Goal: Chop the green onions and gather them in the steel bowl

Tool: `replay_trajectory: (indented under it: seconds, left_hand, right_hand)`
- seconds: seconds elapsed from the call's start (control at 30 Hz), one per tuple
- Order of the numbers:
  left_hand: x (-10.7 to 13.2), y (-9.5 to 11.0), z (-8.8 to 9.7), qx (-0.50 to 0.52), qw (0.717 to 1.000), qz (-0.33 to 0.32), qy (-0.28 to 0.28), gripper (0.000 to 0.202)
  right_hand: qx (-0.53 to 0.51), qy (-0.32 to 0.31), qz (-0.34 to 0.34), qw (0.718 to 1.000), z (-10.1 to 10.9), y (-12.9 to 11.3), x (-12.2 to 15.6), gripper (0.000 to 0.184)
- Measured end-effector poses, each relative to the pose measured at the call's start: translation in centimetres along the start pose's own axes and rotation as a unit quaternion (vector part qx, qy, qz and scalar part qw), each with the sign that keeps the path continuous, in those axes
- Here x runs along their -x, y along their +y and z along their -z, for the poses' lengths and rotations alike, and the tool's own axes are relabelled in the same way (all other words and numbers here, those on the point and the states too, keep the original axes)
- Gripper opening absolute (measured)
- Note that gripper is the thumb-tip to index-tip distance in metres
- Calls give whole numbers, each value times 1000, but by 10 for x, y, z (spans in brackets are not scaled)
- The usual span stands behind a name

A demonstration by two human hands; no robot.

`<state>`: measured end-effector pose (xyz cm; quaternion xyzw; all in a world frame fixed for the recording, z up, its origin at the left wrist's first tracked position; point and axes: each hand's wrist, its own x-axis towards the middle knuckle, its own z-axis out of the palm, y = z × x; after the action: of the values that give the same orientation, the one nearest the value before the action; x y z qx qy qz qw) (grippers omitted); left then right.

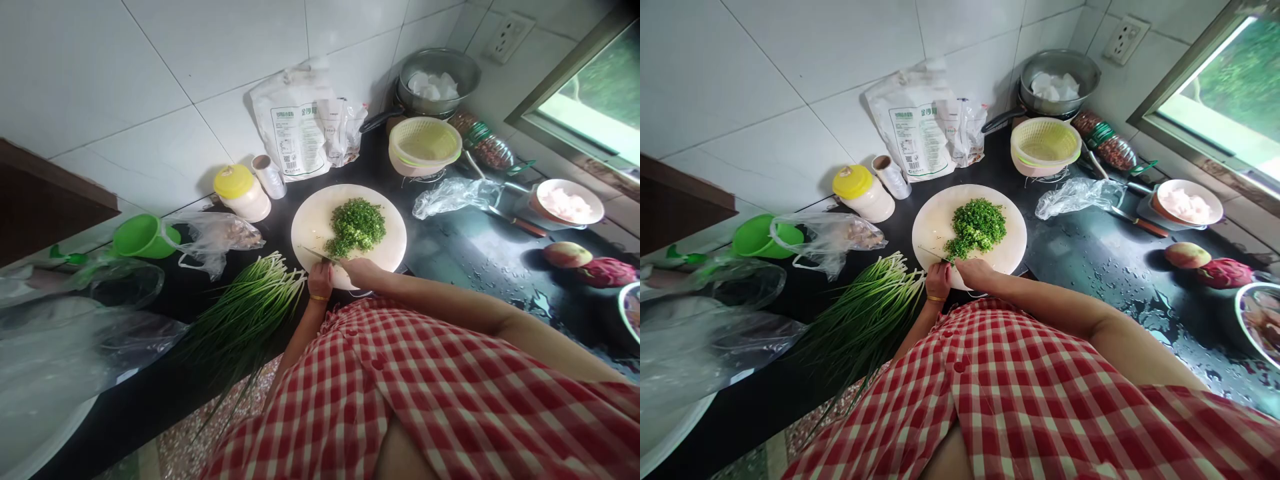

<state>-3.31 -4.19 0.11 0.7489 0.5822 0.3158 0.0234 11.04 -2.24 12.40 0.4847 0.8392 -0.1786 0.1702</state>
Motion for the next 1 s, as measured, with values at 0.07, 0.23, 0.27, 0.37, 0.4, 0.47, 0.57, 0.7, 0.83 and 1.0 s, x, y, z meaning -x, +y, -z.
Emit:
replay_trajectory:
  seconds: [0.07,0.23,0.27,0.37,0.4,0.47,0.57,0.7,0.83,1.0]
  left_hand:
    - [1,-1,-2,-4,1000,2,4,23]
    - [7,-2,-1,1,1000,-6,-1,21]
    - [8,-2,0,1,1000,-13,0,21]
    - [11,-2,2,-9,1000,-18,7,23]
    - [12,-2,2,-13,1000,-15,8,24]
    - [12,-3,1,-14,1000,-9,5,24]
    - [11,-4,-2,2,1000,1,-3,24]
    - [11,-4,-3,15,1000,4,7,24]
    - [10,-3,1,15,1000,-3,3,24]
    - [9,-2,5,-7,1000,0,1,23]
  right_hand:
    - [-2,-7,-2,1000,-3,-5,-3,31]
    - [-6,-9,-5,1000,-4,-8,-13,30]
    - [-6,-5,-12,1000,-3,-6,-12,30]
    - [-4,10,-23,1000,1,1,-6,31]
    - [-3,10,-19,1000,2,2,-3,32]
    - [-3,-1,-10,1000,3,2,2,32]
    - [-5,-26,-10,1000,0,-3,3,30]
    - [-12,-25,-7,1000,-5,-12,-6,30]
    - [-18,-6,-13,1000,-5,-9,-9,30]
    - [-11,-11,-5,1000,-2,-3,2,30]
